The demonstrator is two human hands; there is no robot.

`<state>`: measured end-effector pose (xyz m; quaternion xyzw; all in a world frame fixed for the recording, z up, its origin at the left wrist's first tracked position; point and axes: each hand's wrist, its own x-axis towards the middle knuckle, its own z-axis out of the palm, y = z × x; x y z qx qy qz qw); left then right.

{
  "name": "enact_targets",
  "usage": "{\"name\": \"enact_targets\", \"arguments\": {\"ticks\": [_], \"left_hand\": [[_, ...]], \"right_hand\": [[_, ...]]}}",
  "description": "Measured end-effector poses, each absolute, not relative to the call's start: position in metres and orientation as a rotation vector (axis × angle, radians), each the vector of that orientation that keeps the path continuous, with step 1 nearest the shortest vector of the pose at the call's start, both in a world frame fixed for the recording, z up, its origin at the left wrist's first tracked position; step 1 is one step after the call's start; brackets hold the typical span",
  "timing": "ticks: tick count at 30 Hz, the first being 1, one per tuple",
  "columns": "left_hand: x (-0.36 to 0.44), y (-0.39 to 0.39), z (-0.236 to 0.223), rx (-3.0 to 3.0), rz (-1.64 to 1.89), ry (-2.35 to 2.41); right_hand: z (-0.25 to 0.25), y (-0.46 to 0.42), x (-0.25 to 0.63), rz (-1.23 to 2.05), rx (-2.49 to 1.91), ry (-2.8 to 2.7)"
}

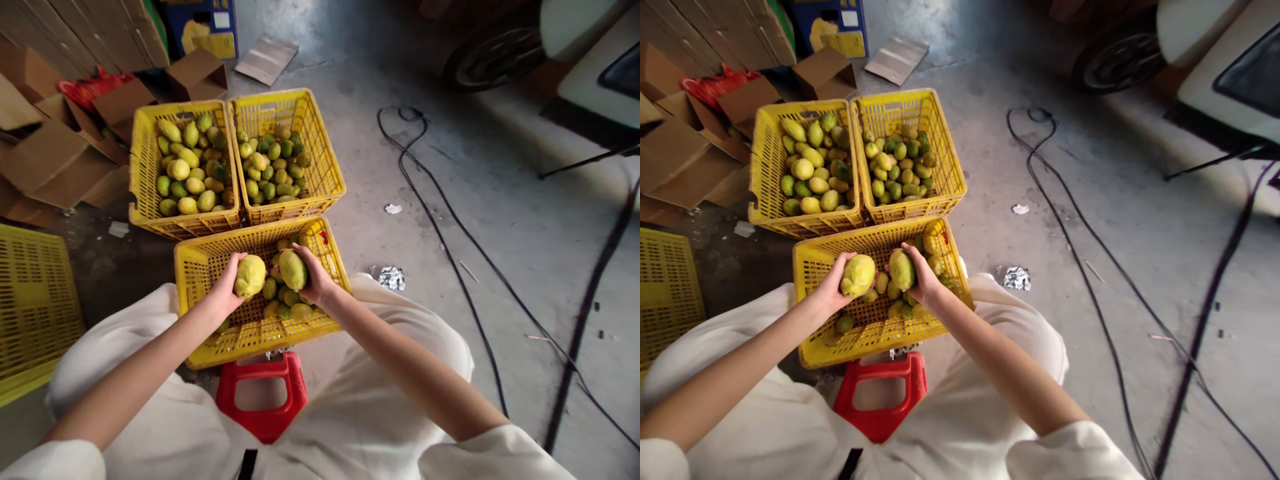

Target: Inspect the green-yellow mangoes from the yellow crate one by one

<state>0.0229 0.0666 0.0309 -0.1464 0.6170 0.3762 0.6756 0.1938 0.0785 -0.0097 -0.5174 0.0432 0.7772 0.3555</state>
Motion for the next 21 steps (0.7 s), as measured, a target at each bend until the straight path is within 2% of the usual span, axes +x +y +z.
{"name": "enact_targets", "arguments": {"ticks": [16,21], "left_hand": [[0.0248,0.0642,0.0281,-0.182,0.85,1.434],[0.024,0.0665,0.0355,-0.226,0.83,1.416]], "right_hand": [[-0.0098,0.0797,0.1914,2.031,-1.286,0.017],[-0.0153,0.0835,0.1969,2.001,-1.315,0.153]]}}
